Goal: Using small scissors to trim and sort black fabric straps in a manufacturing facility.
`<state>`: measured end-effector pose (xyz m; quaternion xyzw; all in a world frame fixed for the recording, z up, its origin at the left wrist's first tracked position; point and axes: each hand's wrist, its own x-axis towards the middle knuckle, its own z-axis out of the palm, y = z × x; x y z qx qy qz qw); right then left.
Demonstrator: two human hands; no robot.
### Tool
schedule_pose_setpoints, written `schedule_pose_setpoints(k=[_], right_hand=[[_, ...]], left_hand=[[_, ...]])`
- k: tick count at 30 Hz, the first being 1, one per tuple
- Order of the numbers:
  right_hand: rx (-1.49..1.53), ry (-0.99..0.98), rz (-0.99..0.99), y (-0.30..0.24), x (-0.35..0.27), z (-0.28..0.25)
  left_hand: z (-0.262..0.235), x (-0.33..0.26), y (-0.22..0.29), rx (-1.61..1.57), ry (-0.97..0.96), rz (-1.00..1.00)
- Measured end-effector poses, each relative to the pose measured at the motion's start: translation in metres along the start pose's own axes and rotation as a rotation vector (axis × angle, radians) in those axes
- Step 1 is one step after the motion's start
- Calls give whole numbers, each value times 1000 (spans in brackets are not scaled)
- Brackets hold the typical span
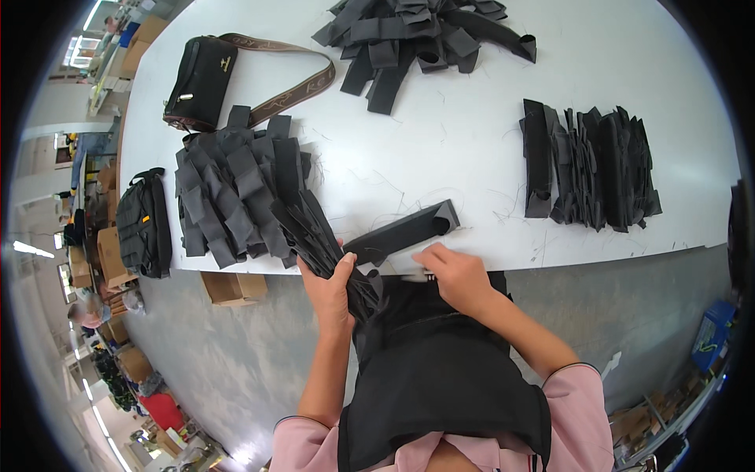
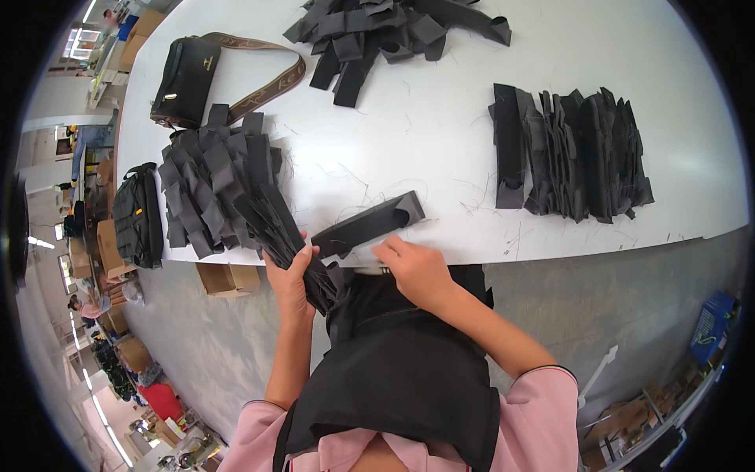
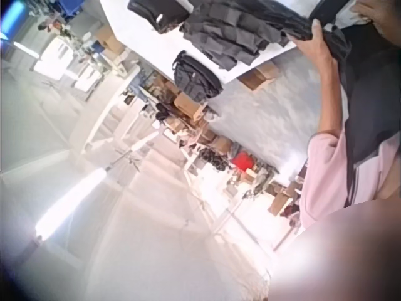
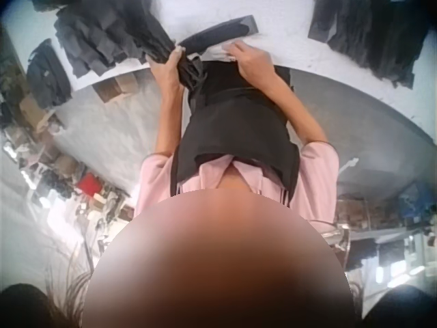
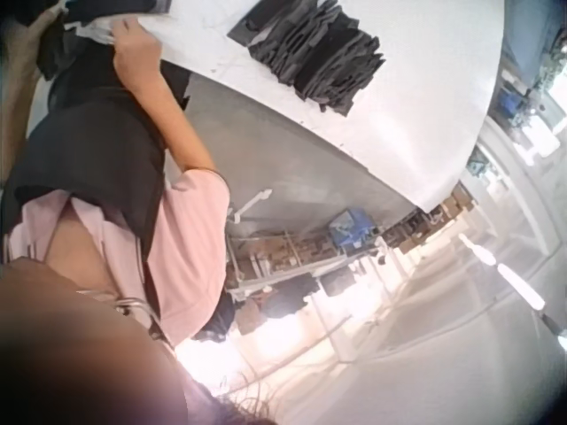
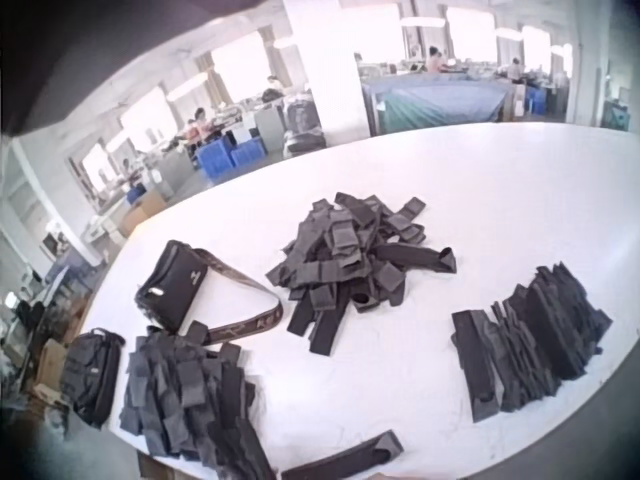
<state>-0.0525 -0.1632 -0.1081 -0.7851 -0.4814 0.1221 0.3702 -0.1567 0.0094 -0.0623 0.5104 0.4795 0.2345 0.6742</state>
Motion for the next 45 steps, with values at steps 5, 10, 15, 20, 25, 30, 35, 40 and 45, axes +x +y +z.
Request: schedule_pose_setpoints(k=[5, 10, 15, 20, 25, 30, 35, 40, 45], right_hand=[[23, 42, 18, -21, 20, -8], [-26, 5, -101, -22, 23, 17], [-68, 80, -207, -33, 37, 42], [12, 38, -162, -33, 37, 47], [128, 154, -22, -33, 26, 16], [18, 136, 117, -29, 31, -6], [41, 167, 253, -12, 39, -38], [-15, -33, -76, -31, 36, -9], [-34, -126, -220, -46, 38, 21]], left_hand=[[-7, -8, 15, 76, -67, 54], [-22, -13, 19, 119, -112, 63], [-24, -16, 20, 146, -161, 61], [-27, -17, 21, 118, -146, 67], [-39, -17, 28, 120, -90, 101], [-40, -29, 36, 57, -94, 121], [-51, -43, 41, 52, -76, 104], [-48, -42, 48, 63, -82, 120], [-49, -50, 50, 77, -84, 118]])
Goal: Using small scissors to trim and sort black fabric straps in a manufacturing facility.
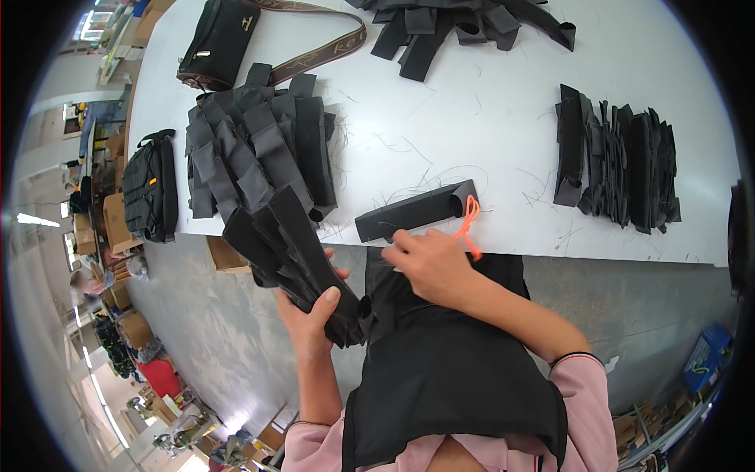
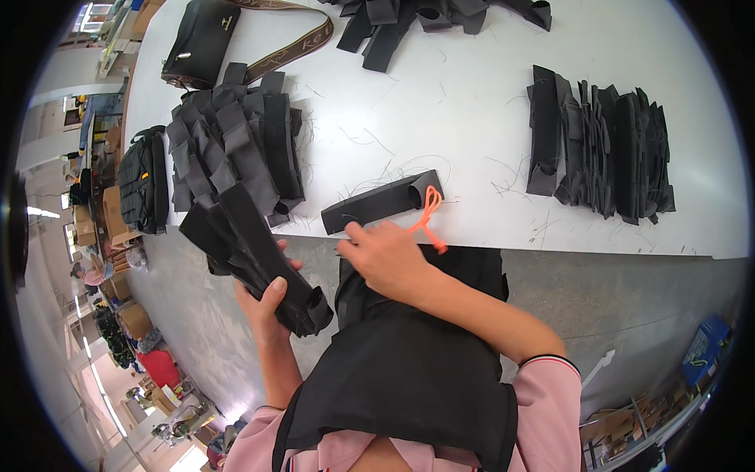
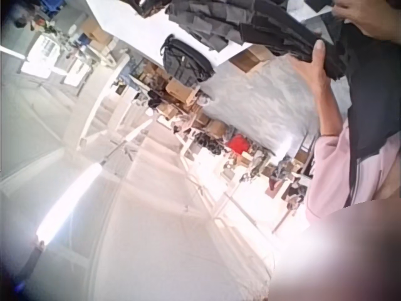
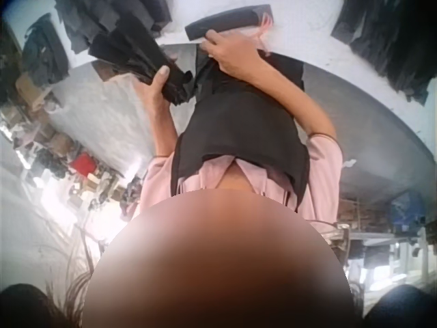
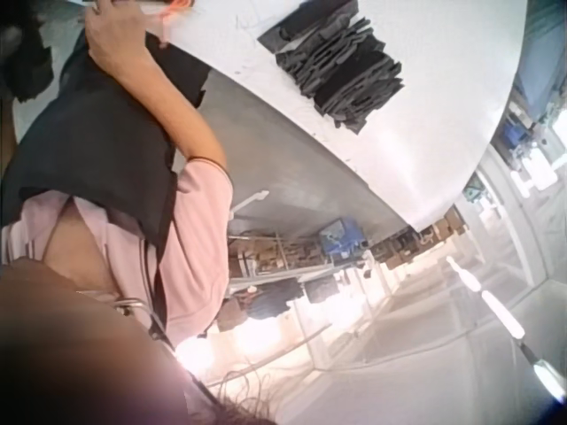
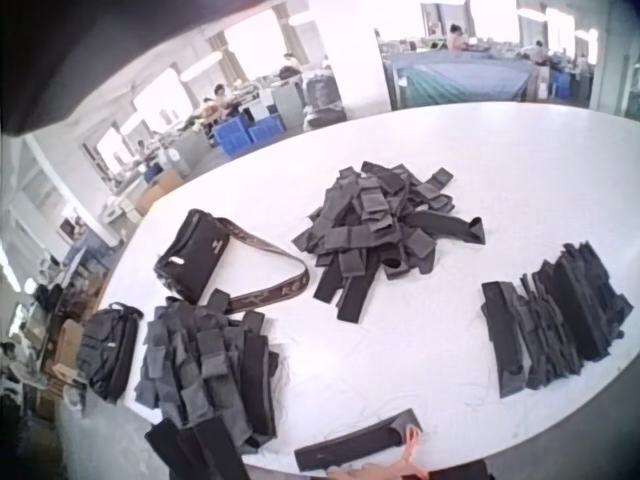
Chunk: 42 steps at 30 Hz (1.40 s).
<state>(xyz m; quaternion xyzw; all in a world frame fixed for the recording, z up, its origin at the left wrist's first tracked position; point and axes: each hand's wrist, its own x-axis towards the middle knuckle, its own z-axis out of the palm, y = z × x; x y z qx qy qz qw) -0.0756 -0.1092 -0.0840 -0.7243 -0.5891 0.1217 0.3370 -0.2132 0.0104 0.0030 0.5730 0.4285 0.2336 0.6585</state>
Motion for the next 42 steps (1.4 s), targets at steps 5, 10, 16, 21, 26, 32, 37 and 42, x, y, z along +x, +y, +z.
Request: schedule_pose_setpoints(k=[5, 10, 16, 21, 26, 32, 37, 42], right_hand=[[13, 15, 54, -2, 3, 8], [52, 63, 426, 41, 3, -43], [-118, -75, 603, 80, -24, -39], [425, 335, 762, 49, -48, -79], [-188, 759, 704, 35, -97, -134], [-611, 807, 925, 53, -138, -178], [-330, 782, 852, 54, -142, -159], [181, 842, 739, 57, -120, -117]], left_hand=[[-6, -14, 12, -173, -71, 2], [3, -1, -25, -120, -136, -184], [66, 9, -67, -237, -111, -403], [101, 25, -55, -211, -144, -202], [209, 38, -27, -297, -500, -212], [322, 31, -41, -232, -824, -175], [337, 34, -94, 316, -745, -120], [351, 54, -102, 80, -970, -271]])
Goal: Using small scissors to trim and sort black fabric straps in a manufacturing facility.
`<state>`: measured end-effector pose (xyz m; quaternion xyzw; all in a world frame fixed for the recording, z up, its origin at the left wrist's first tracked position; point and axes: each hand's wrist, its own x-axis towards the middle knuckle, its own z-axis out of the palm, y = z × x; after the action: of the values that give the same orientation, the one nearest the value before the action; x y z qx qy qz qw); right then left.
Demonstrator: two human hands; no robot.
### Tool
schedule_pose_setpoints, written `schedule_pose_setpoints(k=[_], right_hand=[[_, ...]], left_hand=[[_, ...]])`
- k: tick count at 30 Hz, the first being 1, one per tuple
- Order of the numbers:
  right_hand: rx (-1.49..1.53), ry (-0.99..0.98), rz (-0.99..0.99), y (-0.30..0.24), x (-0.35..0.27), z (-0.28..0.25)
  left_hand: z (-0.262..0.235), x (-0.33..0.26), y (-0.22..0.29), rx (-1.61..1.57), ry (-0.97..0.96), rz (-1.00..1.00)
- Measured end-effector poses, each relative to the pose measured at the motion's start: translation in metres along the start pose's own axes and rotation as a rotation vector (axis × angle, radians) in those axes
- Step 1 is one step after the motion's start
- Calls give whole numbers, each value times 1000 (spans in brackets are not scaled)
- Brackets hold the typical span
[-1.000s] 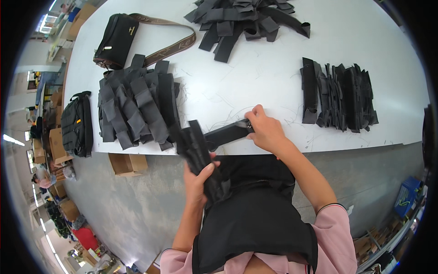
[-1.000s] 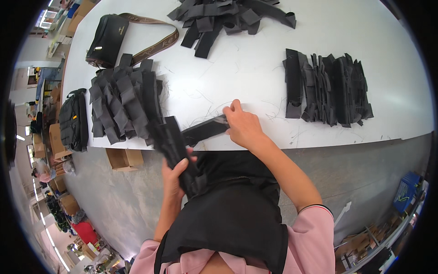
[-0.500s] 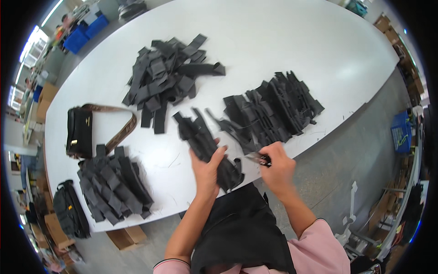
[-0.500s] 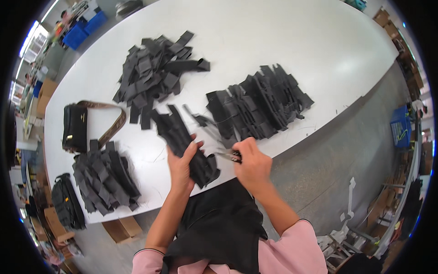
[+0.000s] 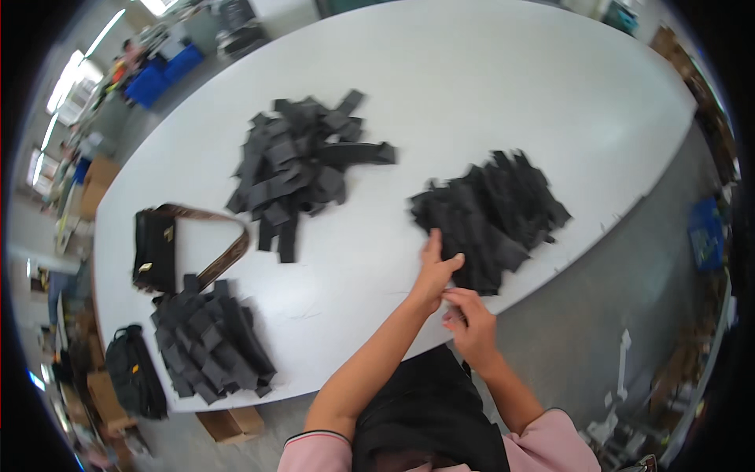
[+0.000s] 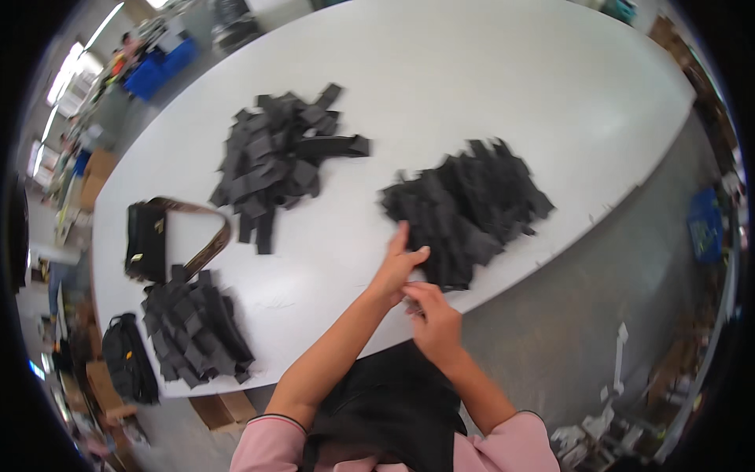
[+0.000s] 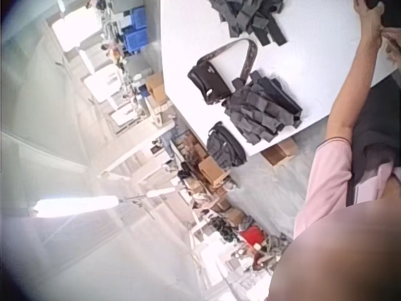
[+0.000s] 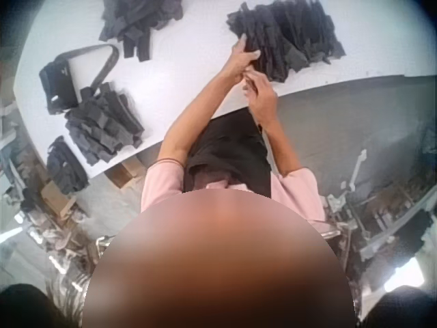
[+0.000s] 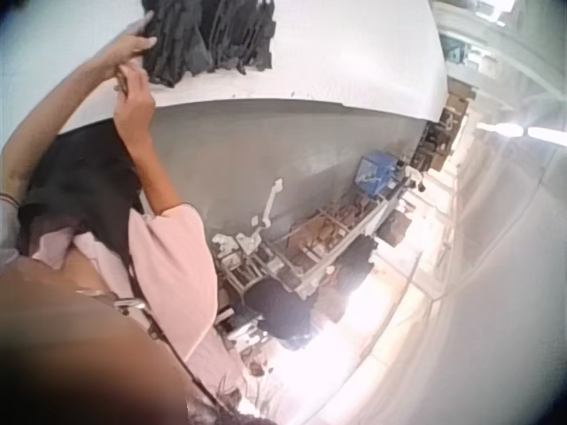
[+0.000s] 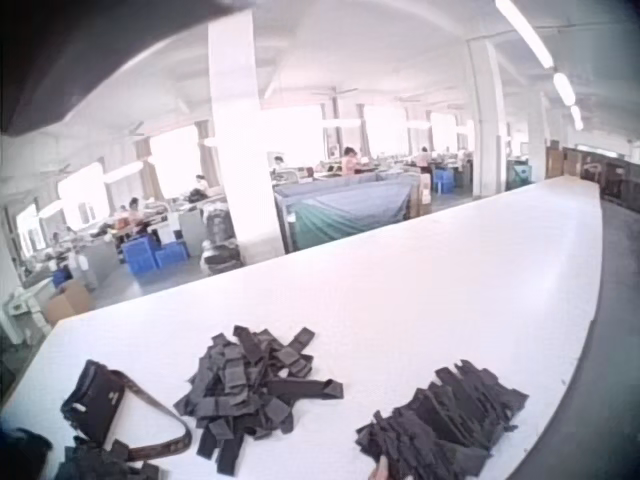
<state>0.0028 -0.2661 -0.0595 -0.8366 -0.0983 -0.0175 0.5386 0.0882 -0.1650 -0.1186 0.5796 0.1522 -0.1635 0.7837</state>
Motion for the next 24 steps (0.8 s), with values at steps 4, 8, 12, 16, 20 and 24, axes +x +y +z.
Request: schedule_pose_setpoints(k=[4, 8, 12, 16, 20, 24], right_hand=[[281, 211, 179, 37, 18, 19], [221, 130, 196, 24, 41, 34], [349, -142, 355, -6, 98, 72], [407, -166, 117, -1, 191, 129], [121, -79, -133, 15, 285, 171], [-118, -139, -131, 10, 362, 217]], left_hand=[[-39, 10, 28, -125, -163, -176], [-122, 25, 59, 985, 412, 716], [-220, 39, 127, 1299, 766, 537], [-259, 65, 159, 1358, 692, 267], [-259, 83, 154, 1375, 560, 162], [-269, 81, 97, 1490, 802, 545]])
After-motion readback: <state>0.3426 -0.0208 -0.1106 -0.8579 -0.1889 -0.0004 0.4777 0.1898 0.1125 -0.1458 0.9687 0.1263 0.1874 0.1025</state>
